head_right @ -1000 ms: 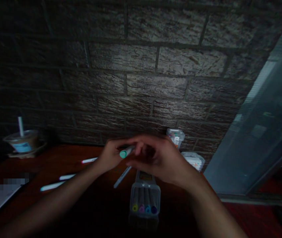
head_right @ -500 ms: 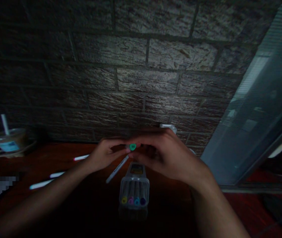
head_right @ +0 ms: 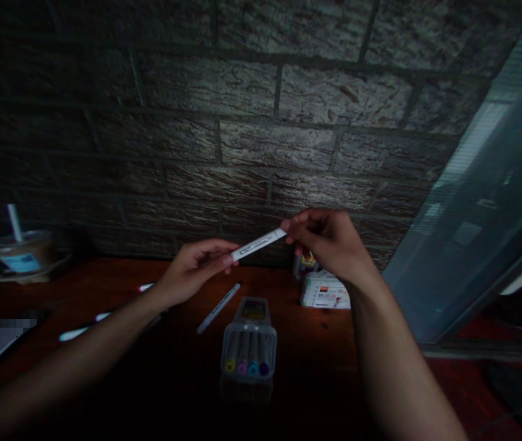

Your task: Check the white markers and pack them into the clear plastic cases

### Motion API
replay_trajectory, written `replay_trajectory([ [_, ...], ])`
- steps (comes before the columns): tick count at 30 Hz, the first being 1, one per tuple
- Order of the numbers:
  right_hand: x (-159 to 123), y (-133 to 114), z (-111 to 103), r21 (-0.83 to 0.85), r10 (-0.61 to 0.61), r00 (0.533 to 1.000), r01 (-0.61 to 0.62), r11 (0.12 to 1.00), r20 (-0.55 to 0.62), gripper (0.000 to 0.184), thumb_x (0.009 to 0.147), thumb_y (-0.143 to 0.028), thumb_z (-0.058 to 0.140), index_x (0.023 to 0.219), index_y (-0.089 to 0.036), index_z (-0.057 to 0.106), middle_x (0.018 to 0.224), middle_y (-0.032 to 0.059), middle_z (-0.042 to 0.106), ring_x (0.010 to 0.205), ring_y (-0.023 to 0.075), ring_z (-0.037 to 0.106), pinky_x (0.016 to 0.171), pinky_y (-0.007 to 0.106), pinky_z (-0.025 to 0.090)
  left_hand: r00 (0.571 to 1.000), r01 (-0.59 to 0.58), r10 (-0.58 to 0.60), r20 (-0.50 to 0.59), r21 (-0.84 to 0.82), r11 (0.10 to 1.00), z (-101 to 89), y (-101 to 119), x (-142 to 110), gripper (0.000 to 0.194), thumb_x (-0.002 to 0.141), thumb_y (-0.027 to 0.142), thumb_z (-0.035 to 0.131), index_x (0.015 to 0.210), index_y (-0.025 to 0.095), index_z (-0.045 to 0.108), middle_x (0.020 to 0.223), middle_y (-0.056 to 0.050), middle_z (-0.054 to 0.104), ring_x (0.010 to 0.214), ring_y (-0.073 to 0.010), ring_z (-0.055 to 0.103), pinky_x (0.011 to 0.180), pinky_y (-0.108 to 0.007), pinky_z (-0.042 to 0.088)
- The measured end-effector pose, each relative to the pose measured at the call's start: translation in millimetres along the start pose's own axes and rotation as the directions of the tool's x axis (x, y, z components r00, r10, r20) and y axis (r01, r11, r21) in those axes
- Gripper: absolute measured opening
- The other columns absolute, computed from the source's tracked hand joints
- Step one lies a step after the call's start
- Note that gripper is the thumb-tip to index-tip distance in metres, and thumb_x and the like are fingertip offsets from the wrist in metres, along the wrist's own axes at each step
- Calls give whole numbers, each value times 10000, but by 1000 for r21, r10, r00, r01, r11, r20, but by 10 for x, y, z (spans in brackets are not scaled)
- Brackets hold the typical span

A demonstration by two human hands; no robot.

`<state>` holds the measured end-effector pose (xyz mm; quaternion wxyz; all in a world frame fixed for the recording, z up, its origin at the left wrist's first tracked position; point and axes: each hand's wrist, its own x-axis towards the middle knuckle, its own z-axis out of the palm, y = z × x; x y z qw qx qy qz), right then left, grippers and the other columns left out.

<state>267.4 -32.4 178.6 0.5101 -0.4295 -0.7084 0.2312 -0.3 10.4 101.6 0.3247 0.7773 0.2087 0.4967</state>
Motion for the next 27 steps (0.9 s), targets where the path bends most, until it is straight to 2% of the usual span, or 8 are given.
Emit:
replay_trajectory([
  [3,37,180,-46,21,90,976,-96,995,198,343,750,-474,898,865,-168,793,659,23,732,482,112,601,424,216,449,984,-8,12,-176,22,1000,-19,35,5,160,916,252,716,1037,164,771,792,-19,771,655,-119,691,597,-212,559],
  [5,47,297,-5,0,145,924,-155,988,355,307,729,-416,914,896,-184,802,694,22,757,516,126,632,455,222,478,962,-17,27,-271,42,999,-13,79,-5,138,907,273,737,993,168,764,714,3,730,602,-114,655,543,-203,515],
  [7,59,395,95,-9,147,865,-162,987,480,254,734,-382,905,896,-211,812,733,16,780,562,142,664,505,239,513,953,-50,66,-296,63,997,15,135,-26,125,886,258,766,979,174,760,701,12,713,596,-114,637,534,-205,494],
  [9,77,465,223,-6,112,833,-130,992,542,211,758,-385,881,890,-231,822,755,11,792,598,156,683,538,255,527,949,-113,136,-286,93,989,52,190,-56,111,871,223,782,971,178,767,765,-2,719,659,-124,650,583,-217,512],
  [12,109,529,384,-27,85,856,-83,996,510,224,765,-405,874,882,-221,825,762,20,794,609,165,684,528,257,502,935,-228,266,-236,174,958,97,243,-100,149,882,196,777,1029,188,794,917,-46,728,825,-155,677,707,-250,552],
  [15,133,585,466,-53,81,897,-64,996,435,261,736,-399,898,872,-195,808,740,27,783,602,165,672,520,251,480,929,-279,324,-180,234,931,112,251,-128,242,904,187,768,1144,207,788,1025,-68,737,921,-172,687,796,-279,570],
  [22,132,690,546,-59,5,923,19,998,386,258,759,-397,885,846,-185,767,704,19,749,577,146,626,507,237,459,936,-271,315,-158,250,930,115,218,-136,245,901,179,782,1146,194,772,1041,-59,774,923,-163,716,824,-277,582],
  [27,139,655,497,-39,30,921,-16,999,389,305,750,-426,892,855,-183,742,720,13,737,595,143,625,516,239,441,944,-220,267,-196,232,948,129,215,-146,232,891,210,803,1122,205,776,1052,-59,804,922,-173,745,844,-284,602],
])
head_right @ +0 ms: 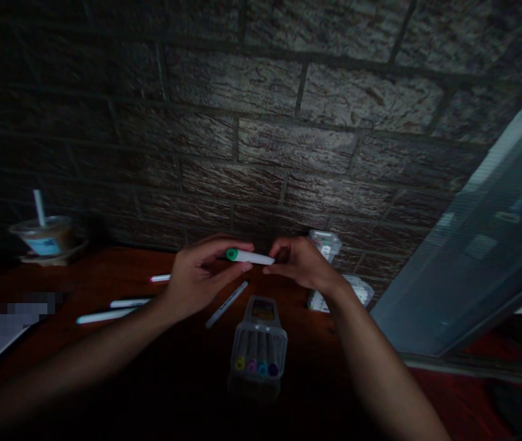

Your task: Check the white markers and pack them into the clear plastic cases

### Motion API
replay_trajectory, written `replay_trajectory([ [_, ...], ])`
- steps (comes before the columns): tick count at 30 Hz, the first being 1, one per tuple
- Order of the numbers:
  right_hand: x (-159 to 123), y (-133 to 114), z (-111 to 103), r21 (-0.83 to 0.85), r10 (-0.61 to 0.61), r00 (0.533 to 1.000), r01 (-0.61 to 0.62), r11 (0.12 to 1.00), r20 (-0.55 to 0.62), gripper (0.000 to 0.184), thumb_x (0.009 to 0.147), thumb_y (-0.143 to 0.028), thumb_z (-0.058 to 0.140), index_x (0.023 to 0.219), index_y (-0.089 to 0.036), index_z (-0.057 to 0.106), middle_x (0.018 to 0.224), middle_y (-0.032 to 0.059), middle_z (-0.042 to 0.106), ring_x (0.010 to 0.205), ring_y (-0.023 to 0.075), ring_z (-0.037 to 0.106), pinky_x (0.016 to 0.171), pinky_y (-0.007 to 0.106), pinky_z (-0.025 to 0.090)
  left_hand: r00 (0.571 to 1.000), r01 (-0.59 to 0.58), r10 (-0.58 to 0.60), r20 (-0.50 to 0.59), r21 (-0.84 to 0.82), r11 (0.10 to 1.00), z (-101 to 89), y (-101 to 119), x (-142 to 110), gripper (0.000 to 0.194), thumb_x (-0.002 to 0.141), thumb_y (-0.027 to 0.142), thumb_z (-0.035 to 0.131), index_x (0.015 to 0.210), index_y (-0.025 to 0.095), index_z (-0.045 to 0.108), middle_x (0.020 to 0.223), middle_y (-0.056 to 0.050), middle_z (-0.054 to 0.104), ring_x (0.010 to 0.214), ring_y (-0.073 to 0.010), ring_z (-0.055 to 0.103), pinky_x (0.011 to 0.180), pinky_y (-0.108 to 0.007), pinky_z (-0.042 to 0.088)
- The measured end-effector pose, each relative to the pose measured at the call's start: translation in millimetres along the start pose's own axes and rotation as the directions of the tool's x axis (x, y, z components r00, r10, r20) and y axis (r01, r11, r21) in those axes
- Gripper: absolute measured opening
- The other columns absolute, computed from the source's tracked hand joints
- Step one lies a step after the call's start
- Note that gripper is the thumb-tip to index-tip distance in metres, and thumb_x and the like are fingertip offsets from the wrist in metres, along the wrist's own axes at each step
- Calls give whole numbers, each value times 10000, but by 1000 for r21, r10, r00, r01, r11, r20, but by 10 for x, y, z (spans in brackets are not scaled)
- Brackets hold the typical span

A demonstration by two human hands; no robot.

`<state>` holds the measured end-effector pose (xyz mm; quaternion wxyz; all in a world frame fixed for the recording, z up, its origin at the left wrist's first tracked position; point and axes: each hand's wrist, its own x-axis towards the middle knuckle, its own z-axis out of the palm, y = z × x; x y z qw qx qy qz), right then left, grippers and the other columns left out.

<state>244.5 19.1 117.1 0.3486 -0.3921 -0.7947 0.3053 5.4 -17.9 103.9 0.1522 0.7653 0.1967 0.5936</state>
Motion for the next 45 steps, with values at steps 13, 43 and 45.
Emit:
replay_trajectory([
  [13,-310,-604,-159,-192,-255,929,208,959,-270,277,760,-399,916,891,-184,802,718,18,729,612,137,634,550,248,475,958,128,-141,249,68,989,-67,-557,28,248,872,184,782,1119,188,775,1066,-53,829,937,-199,786,849,-312,622],
  [43,-931,-1029,23,-542,-339,931,216,812,-136,220,964,-201,725,1179,-233,759,1030,45,787,880,169,742,763,270,564,908,-184,132,398,94,978,-21,-280,-1,251,1003,143,637,1238,180,718,1083,-64,733,989,-175,693,849,-299,564],
  [45,-1020,-969,1,-548,-333,923,181,817,-191,215,956,-178,728,1163,-228,760,1037,48,789,908,174,747,788,272,566,917,-188,142,373,91,978,-41,-255,8,300,989,135,660,1283,181,699,1107,-70,726,995,-170,693,856,-294,569],
])
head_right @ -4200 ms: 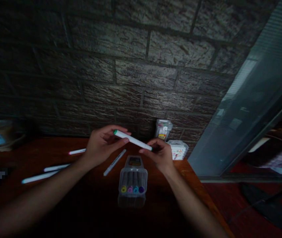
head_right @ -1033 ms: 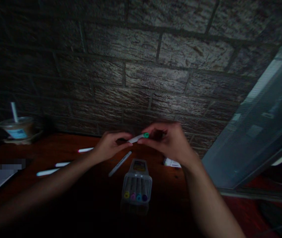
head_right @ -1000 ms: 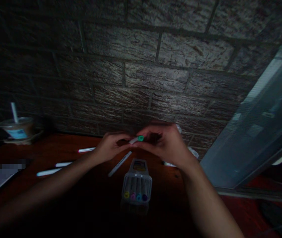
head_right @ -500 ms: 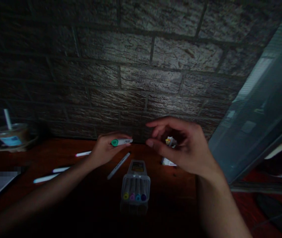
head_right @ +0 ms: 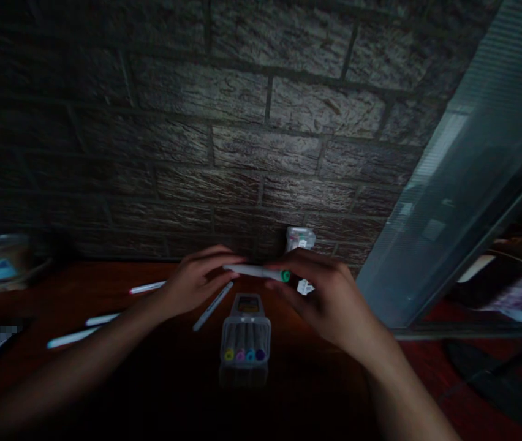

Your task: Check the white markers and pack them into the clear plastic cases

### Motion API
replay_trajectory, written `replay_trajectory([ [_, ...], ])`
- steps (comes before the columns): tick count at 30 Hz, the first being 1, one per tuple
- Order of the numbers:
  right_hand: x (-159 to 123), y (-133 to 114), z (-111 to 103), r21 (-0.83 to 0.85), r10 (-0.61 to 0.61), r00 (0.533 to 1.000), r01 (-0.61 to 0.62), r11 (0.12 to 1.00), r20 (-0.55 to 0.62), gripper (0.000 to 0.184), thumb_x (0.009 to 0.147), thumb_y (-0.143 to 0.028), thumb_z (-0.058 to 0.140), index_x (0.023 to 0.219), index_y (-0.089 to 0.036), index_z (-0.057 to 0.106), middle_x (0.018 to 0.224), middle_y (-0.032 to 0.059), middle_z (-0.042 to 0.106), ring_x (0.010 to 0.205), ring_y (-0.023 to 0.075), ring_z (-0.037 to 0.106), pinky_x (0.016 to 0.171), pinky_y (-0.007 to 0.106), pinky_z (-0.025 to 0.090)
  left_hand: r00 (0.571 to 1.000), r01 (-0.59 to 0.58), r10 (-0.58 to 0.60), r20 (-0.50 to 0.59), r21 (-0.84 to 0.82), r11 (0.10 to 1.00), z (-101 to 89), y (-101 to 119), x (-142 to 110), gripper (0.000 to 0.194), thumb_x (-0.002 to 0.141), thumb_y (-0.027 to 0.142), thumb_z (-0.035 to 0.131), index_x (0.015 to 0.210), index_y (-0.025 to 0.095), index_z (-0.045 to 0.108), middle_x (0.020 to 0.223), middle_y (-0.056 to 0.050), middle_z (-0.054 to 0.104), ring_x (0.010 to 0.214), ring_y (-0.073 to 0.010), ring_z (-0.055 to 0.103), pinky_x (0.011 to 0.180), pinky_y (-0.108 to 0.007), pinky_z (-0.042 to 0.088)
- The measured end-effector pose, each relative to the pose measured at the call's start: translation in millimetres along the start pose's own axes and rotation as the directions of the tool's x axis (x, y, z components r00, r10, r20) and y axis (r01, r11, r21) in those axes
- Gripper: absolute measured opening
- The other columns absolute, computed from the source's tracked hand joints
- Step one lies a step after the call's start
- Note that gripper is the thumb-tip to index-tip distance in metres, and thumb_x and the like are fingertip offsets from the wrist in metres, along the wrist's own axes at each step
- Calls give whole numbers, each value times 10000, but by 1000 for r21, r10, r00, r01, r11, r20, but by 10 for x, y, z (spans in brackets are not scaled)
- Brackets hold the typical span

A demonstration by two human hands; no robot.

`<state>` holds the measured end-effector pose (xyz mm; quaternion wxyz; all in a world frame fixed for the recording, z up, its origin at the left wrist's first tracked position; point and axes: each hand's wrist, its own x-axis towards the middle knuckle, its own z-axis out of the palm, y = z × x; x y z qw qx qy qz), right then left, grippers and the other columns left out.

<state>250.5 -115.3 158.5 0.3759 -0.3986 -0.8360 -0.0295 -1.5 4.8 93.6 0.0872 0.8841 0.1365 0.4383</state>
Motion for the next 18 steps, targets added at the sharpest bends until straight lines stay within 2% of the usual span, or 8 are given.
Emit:
replay_trajectory([
  [6,-319,105,72,58,74,983,-65,996,-170,221,915,-104,738,1075,-252,775,1020,35,794,921,174,756,795,270,583,990,-72,64,-122,-62,995,-48,105,50,217,876,151,812,1088,172,768,982,-46,738,879,-150,708,786,-258,572],
  [9,-474,145,153,54,99,958,-88,995,-268,260,890,-92,762,1070,-279,778,1009,17,806,900,174,763,801,276,591,991,-77,63,-117,-115,990,-46,152,59,207,838,174,853,1033,173,784,946,-43,754,829,-146,714,741,-247,575],
  [12,-607,187,211,26,121,929,-119,993,-349,260,866,-103,789,1038,-298,789,989,7,813,854,181,766,756,283,592,996,-27,10,-94,-185,982,-48,188,57,207,820,198,871,1010,175,792,933,-45,776,810,-151,728,730,-246,586],
  [15,-692,233,236,69,235,906,-225,972,-353,206,848,-175,827,1016,-290,800,962,21,822,814,207,770,700,300,595,994,72,-90,-62,-254,964,-53,216,53,183,827,225,865,988,171,798,931,-50,803,814,-158,750,740,-244,604],
  [18,-724,280,252,213,403,876,-354,911,-265,163,840,-283,848,997,-260,808,889,39,827,757,223,775,654,298,605,986,154,-167,-24,-286,946,-51,235,47,153,853,262,839,981,183,807,923,-42,826,812,-164,770,754,-247,622],
])
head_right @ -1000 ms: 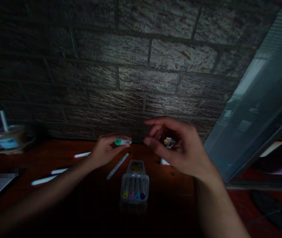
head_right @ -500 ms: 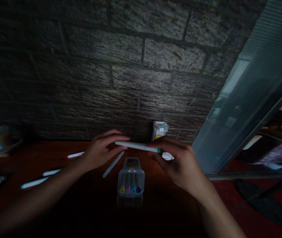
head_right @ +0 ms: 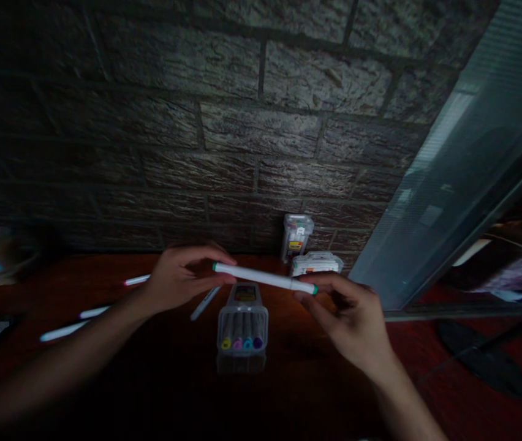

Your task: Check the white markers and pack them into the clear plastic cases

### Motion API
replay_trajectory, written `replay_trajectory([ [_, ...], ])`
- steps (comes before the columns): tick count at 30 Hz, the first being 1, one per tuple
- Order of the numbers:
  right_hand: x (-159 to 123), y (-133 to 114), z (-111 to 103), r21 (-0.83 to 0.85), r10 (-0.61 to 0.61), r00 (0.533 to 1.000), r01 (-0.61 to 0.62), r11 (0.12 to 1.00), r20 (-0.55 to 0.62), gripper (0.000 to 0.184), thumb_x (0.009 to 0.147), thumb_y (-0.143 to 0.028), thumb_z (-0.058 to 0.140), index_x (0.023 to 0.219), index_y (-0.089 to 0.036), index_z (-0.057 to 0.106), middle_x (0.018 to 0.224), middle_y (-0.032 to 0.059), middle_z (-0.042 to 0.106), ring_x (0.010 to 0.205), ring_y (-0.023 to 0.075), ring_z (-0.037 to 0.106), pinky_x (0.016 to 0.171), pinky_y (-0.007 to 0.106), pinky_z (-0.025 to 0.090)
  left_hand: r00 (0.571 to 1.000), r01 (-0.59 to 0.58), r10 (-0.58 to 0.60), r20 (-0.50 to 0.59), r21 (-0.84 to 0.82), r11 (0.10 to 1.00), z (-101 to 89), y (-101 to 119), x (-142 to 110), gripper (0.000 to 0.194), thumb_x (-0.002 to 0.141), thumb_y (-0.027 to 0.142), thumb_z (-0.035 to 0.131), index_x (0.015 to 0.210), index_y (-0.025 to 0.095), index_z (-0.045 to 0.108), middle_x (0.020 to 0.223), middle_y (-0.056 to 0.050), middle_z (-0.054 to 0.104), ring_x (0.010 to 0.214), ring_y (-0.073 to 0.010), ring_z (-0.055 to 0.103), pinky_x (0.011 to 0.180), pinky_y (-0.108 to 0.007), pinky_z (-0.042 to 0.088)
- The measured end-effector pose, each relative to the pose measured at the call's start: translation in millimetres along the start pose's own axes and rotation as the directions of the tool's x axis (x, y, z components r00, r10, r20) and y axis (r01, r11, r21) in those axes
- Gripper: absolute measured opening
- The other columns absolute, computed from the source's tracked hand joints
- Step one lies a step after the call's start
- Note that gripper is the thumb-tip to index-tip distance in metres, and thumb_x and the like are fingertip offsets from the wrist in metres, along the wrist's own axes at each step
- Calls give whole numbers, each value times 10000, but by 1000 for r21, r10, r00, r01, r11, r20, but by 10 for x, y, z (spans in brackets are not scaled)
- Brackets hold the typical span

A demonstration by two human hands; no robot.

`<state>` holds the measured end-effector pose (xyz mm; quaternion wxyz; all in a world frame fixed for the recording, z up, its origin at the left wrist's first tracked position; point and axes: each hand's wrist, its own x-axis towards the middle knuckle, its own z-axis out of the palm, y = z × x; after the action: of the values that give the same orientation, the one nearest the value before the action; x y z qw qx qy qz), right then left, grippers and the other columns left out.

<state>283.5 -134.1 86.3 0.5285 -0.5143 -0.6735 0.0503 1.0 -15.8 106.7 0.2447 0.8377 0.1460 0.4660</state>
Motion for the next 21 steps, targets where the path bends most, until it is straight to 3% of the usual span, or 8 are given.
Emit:
replay_trajectory([
  [3,-2,55,27,158,137,983,-155,975,124,175,867,-364,822,969,-224,804,819,53,818,691,206,760,613,274,603,999,48,-48,12,6,999,14,6,-11,161,877,294,813,1007,200,816,948,-37,840,822,-168,782,746,-247,630],
  [7,-33,142,111,286,205,948,-273,919,244,245,916,-427,767,925,-182,790,776,74,797,658,193,736,609,274,606,998,65,-65,27,18,998,45,30,-24,185,877,289,813,1037,195,821,967,-43,845,793,-164,781,690,-227,615],
  [12,-75,191,206,296,197,930,-291,910,310,323,965,-463,702,879,-163,789,741,74,777,647,171,713,611,257,587,997,71,-71,41,1,997,77,64,-31,203,843,230,841,1043,203,823,971,-28,844,838,-168,785,738,-221,609],
  [21,-95,181,221,328,203,929,-305,894,311,385,975,-490,676,815,-155,779,709,88,772,575,163,693,529,257,567,993,108,-108,39,-1,994,79,6,-31,178,852,266,831,1014,195,816,937,-36,834,779,-161,761,660,-223,585],
])
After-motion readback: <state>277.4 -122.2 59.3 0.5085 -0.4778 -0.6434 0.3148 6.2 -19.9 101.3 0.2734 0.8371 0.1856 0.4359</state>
